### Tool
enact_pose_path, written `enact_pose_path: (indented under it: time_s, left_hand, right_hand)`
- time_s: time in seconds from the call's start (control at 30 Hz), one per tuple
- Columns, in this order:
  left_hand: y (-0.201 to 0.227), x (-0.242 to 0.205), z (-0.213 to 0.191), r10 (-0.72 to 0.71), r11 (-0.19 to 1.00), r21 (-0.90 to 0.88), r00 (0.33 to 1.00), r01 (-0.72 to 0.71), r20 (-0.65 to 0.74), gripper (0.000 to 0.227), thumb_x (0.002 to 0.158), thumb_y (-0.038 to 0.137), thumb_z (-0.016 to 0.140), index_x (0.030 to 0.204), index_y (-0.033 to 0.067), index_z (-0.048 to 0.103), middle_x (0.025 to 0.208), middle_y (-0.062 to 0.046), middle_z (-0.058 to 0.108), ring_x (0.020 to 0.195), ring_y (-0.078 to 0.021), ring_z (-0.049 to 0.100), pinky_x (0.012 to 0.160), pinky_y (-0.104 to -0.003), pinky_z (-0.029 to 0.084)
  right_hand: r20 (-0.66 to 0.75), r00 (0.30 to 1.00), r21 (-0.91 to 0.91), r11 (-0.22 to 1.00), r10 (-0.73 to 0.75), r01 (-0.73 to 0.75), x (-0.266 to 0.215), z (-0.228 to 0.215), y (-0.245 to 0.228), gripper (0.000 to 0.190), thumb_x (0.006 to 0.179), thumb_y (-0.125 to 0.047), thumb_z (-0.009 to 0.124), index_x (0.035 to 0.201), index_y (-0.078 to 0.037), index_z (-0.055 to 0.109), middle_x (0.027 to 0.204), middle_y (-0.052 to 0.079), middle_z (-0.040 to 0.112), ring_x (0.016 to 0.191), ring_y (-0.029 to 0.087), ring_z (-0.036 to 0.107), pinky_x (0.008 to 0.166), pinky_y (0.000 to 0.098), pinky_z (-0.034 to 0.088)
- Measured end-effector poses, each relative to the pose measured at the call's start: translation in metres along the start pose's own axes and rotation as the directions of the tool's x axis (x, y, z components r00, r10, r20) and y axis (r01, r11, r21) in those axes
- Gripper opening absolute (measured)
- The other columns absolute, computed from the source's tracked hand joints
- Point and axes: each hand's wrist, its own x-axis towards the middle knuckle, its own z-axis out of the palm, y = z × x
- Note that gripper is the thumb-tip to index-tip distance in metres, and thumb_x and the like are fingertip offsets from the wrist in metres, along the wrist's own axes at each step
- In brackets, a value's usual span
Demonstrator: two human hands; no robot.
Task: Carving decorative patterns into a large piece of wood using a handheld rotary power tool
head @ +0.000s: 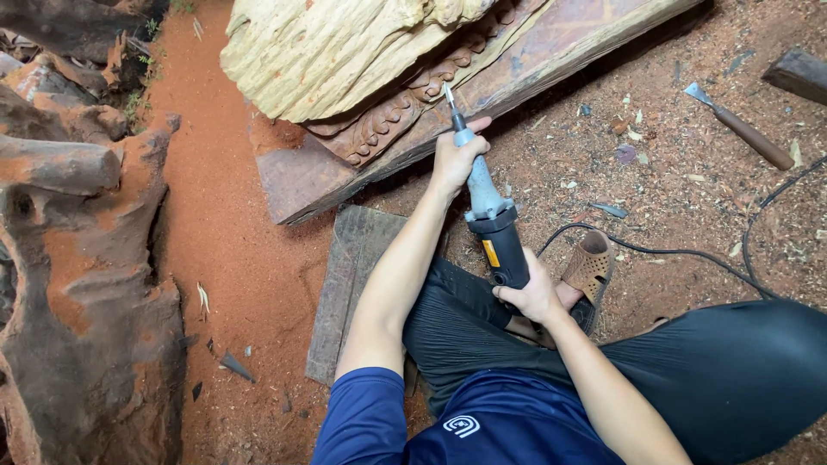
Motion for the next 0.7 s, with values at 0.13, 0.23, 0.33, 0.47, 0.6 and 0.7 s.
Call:
enact_pose_path:
  time_s: [0.13,0.23,0.33,0.47,0.6,0.7]
  left_hand:
    - [0.008,0.004,0.006,-0.037,0.999,-0.014,0.998,0.036,-0.051,0.044,0.063,0.015,0.075,0.106,0.0112,0.082,0.063,-0.006,0.062,0.065,-0.013,0.057,0.066,-0.021,0.044]
    - [0.011,0.003,0.007,-0.064,0.997,-0.036,0.995,0.061,-0.077,0.041,0.063,0.016,0.077,0.103,0.0128,0.083,0.063,-0.006,0.064,0.064,-0.0127,0.057,0.065,-0.022,0.044]
    - [0.005,0.008,0.008,-0.087,0.994,-0.065,0.994,0.083,-0.072,0.041,0.065,0.017,0.076,0.105,0.0114,0.083,0.071,-0.008,0.068,0.069,-0.0141,0.058,0.069,-0.023,0.044]
    - [0.008,0.009,0.012,-0.121,0.991,-0.074,0.989,0.115,-0.082,0.04,0.067,0.016,0.076,0.105,0.008,0.083,0.078,-0.012,0.069,0.074,-0.0168,0.058,0.072,-0.027,0.044]
    - [0.008,0.009,0.015,-0.15,0.987,-0.08,0.983,0.142,-0.108,0.039,0.064,0.018,0.076,0.101,0.0091,0.083,0.074,-0.011,0.066,0.073,-0.0177,0.059,0.07,-0.026,0.044]
    - [0.0,0.015,0.016,-0.159,0.984,-0.103,0.982,0.149,-0.101,0.039,0.065,0.017,0.076,0.102,0.0064,0.083,0.077,-0.012,0.068,0.075,-0.0186,0.059,0.072,-0.027,0.045]
  right_hand:
    - [0.02,1.0,-0.011,1.0,0.012,-0.012,0.008,-0.01,0.002,0.077,0.05,-0.02,0.095,0.122,-0.016,0.067,0.086,0.013,0.069,0.078,0.024,0.066,0.065,0.0402,0.05]
    - [0.03,0.999,-0.026,1.0,-0.01,0.011,0.011,-0.016,-0.003,0.081,0.048,-0.019,0.096,0.124,-0.013,0.067,0.089,0.019,0.068,0.08,0.029,0.067,0.067,0.0446,0.049]
    - [0.084,0.996,0.024,1.0,0.0,-0.002,0.016,-0.022,0.0,0.075,0.05,-0.013,0.093,0.121,-0.013,0.069,0.085,0.014,0.07,0.075,0.024,0.068,0.062,0.038,0.052]
    - [0.078,0.997,0.04,0.999,0.007,-0.01,0.018,-0.025,0.002,0.075,0.048,-0.012,0.094,0.119,-0.013,0.069,0.084,0.015,0.068,0.075,0.024,0.067,0.064,0.0374,0.051]
    - [0.054,0.998,0.022,0.999,0.025,-0.026,0.015,-0.03,-0.015,0.074,0.047,-0.014,0.094,0.117,-0.014,0.07,0.083,0.014,0.069,0.076,0.023,0.066,0.063,0.0382,0.05]
    - [0.063,0.997,0.01,0.999,0.051,-0.051,0.016,-0.032,-0.015,0.075,0.047,-0.012,0.094,0.118,-0.015,0.07,0.084,0.013,0.069,0.077,0.022,0.066,0.065,0.0371,0.05]
